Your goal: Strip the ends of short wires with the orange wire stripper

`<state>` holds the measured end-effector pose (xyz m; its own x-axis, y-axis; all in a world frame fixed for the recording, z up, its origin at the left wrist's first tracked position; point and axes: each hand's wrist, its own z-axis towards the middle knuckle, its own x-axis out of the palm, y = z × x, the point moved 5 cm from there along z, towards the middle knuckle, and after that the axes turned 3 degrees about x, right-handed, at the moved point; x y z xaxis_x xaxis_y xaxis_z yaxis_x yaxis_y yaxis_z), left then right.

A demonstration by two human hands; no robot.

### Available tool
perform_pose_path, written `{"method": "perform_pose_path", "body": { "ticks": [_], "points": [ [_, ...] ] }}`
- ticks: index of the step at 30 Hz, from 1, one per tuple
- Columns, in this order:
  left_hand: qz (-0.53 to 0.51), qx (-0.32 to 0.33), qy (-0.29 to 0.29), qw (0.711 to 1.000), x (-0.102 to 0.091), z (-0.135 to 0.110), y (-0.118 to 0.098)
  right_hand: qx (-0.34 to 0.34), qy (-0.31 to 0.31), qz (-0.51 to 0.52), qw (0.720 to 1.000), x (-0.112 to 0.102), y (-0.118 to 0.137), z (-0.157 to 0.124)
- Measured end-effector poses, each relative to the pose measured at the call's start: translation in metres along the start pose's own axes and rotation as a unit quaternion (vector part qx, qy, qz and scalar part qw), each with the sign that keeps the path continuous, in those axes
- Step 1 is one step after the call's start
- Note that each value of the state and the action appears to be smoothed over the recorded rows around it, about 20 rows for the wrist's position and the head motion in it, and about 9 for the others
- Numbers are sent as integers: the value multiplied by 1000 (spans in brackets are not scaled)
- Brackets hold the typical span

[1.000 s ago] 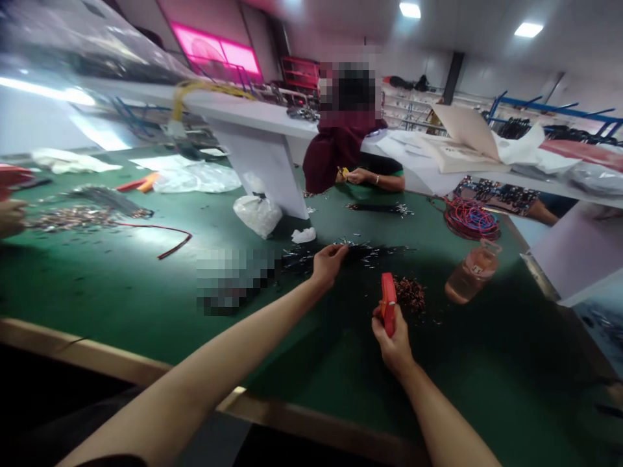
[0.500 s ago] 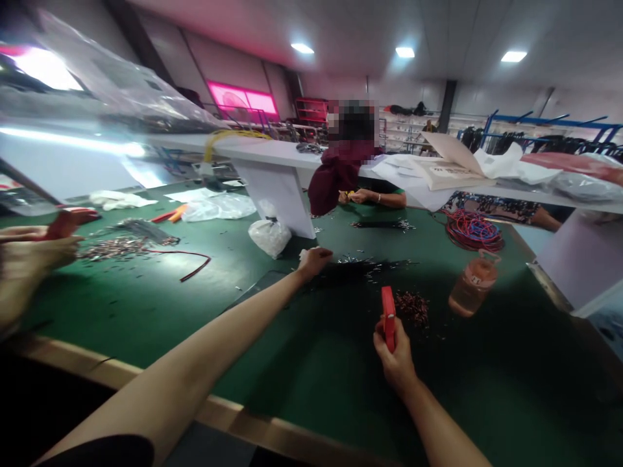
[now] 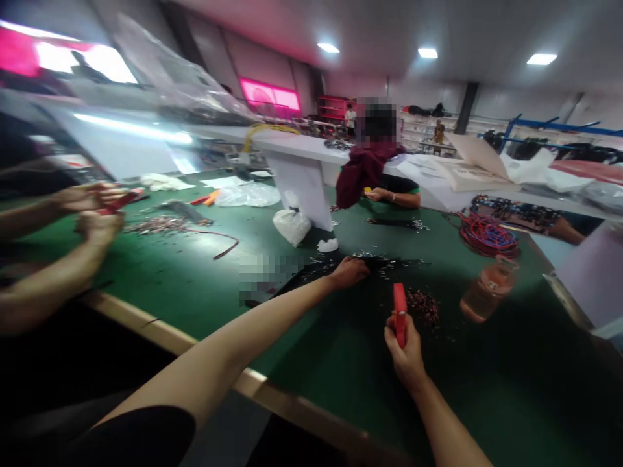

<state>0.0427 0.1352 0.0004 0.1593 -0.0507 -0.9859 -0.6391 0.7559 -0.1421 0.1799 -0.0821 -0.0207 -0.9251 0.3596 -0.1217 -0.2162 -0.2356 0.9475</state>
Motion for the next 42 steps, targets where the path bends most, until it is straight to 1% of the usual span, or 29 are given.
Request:
{"method": "perform_pose_path", "body": {
  "ticks": [2, 7, 10, 13, 16, 21, 24, 29, 34, 38, 40, 42],
  "points": [
    [15, 18, 4, 1000, -2, 1, -3, 2, -11, -7, 1000, -2, -2, 1],
    [35, 51, -9, 998, -1, 10, -21, 2, 1, -27, 1000, -4, -8, 3],
    [48, 48, -18, 998, 6, 16, -33, -3, 5, -44, 999, -6, -10, 2],
    [58, 47, -33, 997, 11, 18, -39, -4, 5, -58, 998, -7, -12, 2],
    [63, 48, -44, 996, 14, 18, -40, 2, 1, -59, 998, -8, -14, 3],
    [62, 20, -43, 997, 18, 25, -39, 8, 10, -68, 998, -8, -19, 5],
    [66, 28, -43, 996, 19, 27, -41, 11, 10, -77, 997, -8, -20, 5],
    [77, 50, -52, 994, 18, 20, -44, -2, 14, -81, 997, -7, -15, 4],
    [78, 21, -41, 996, 18, 19, -43, -3, 18, -84, 996, -7, -17, 4],
    [57, 9, -29, 998, 14, 21, -44, 10, 25, -85, 996, -5, -15, 4],
    [37, 13, -33, 999, 11, 17, -44, 17, 27, -76, 997, -2, -10, 2],
    [12, 17, -38, 999, 7, 11, -43, 20, 16, -52, 998, -1, -4, 2]
  ]
}}
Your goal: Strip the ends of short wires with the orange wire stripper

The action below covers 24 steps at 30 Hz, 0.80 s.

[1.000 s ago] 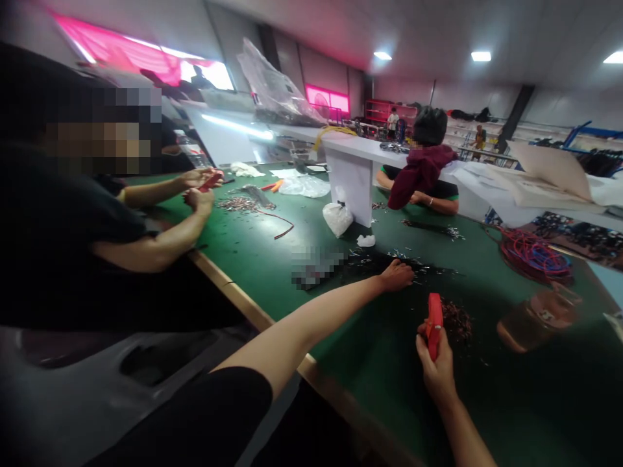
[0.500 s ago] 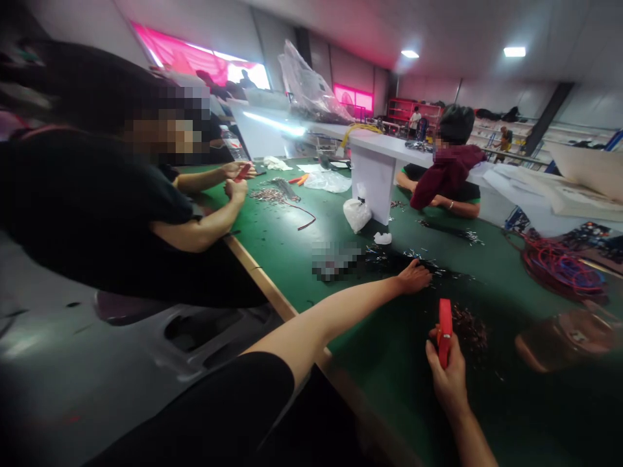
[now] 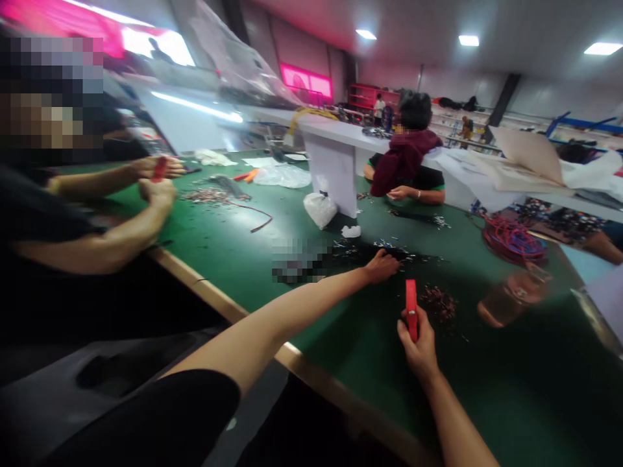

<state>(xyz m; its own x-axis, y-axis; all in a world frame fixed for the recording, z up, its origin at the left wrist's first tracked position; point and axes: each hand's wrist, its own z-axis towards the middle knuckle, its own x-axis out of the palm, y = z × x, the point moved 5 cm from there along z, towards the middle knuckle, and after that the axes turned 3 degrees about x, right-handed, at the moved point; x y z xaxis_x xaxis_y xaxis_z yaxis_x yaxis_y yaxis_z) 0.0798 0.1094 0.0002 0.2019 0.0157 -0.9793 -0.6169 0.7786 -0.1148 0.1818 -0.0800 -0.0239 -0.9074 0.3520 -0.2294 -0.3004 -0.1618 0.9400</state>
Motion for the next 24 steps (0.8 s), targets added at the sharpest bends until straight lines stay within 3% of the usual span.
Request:
{"method": "perform_pose_path", "body": {
  "ticks": [6, 11, 15, 19, 24],
  "points": [
    [-88, -9, -20, 996, -12, -16, -1, 6, -72, 117, 991, -7, 6, 4],
    [-175, 13, -29, 984, -15, -31, -22, 78, -119, 240, 960, -13, -5, 10],
    [-268, 69, -90, 957, -13, -49, -44, 116, -107, 294, 943, -13, -7, 12],
    [-264, 115, -110, 951, -4, -63, -57, 129, -87, 299, 941, -10, -3, 8],
    [-246, 161, -141, 945, -1, -72, -57, 131, -62, 272, 951, -10, 0, 4]
  ]
}}
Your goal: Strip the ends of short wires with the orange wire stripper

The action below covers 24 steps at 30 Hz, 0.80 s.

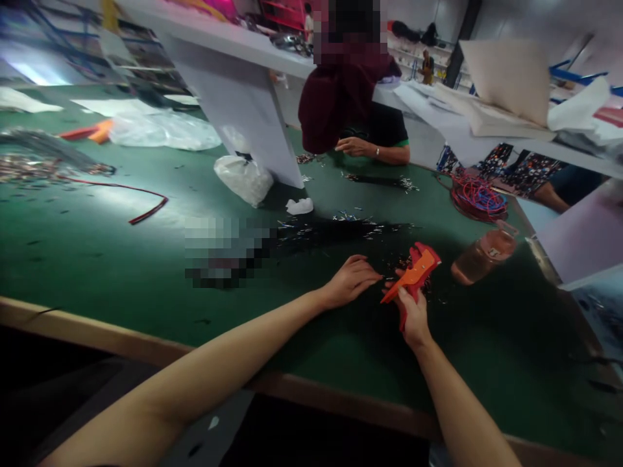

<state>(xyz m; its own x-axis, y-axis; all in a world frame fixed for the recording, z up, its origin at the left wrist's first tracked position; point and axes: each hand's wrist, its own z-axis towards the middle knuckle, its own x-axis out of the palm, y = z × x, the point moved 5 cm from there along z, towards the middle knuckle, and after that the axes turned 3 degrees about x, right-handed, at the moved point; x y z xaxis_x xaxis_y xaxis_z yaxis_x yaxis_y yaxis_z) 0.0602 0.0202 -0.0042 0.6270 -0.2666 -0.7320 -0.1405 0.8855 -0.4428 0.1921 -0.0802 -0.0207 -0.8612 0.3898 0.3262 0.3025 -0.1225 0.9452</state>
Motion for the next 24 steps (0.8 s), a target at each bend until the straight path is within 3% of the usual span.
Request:
{"method": "perform_pose_path", "body": {
  "ticks": [4, 9, 13, 19, 24],
  "points": [
    [2, 35, 17, 999, -1, -2, -3, 29, 21, -10, 999, -1, -5, -1],
    [-3, 96, 14, 995, -1, -3, -9, 43, -15, -3, 999, -5, -9, -2],
    [30, 91, -8, 995, -7, -2, -2, -22, -55, 8, 998, -8, 6, -1],
    [45, 20, -31, 998, -19, -3, 18, -157, -153, 48, 974, -17, 35, 5],
    [54, -8, -18, 998, -22, -3, 26, -193, -184, 33, 963, -21, 38, 6]
  ]
}}
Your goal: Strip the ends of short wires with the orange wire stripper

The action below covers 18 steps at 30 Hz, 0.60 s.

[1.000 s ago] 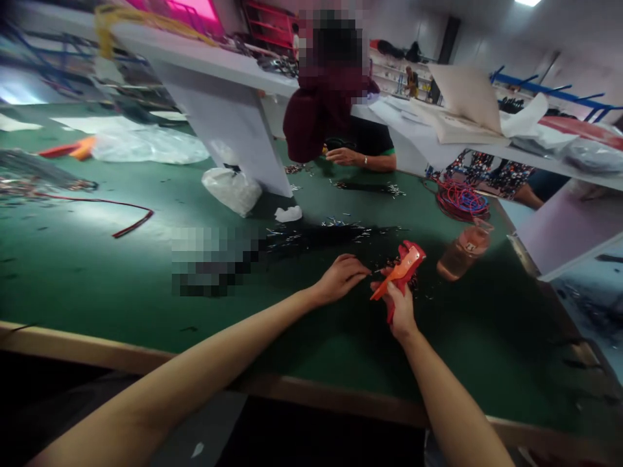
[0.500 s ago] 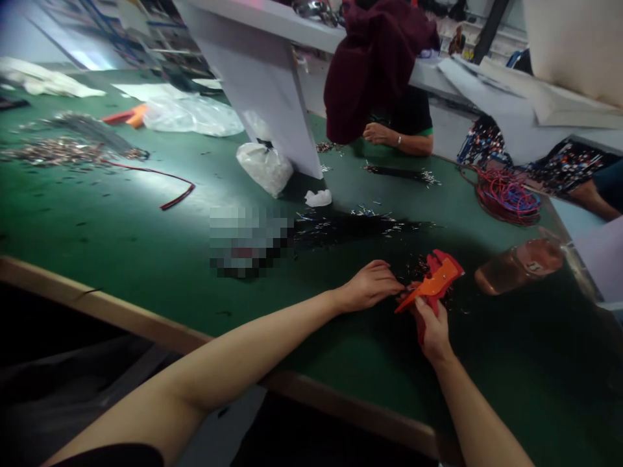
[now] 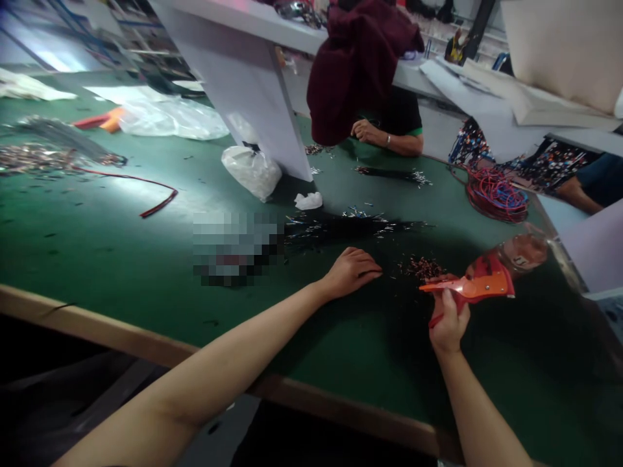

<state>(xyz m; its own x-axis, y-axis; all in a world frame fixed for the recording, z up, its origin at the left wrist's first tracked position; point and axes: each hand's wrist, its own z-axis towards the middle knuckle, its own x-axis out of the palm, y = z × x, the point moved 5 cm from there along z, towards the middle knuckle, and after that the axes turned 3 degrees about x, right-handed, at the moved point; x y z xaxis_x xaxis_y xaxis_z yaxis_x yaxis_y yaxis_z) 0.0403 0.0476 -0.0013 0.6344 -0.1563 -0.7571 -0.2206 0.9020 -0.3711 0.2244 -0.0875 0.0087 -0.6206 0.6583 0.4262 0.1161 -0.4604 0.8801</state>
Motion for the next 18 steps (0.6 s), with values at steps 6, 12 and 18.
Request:
{"method": "perform_pose_path", "body": {
  "ticks": [6, 12, 18],
  "points": [
    [-63, -59, -36, 996, -11, 1, 5, -8, 36, -24, 999, -2, -1, -1],
    [-377, -333, -204, 840, -18, -8, 36, 54, 64, -54, 995, -8, -21, -4],
    [-542, -428, -260, 675, -7, -12, 36, 186, 120, -20, 975, -7, -36, -12]
  ]
}}
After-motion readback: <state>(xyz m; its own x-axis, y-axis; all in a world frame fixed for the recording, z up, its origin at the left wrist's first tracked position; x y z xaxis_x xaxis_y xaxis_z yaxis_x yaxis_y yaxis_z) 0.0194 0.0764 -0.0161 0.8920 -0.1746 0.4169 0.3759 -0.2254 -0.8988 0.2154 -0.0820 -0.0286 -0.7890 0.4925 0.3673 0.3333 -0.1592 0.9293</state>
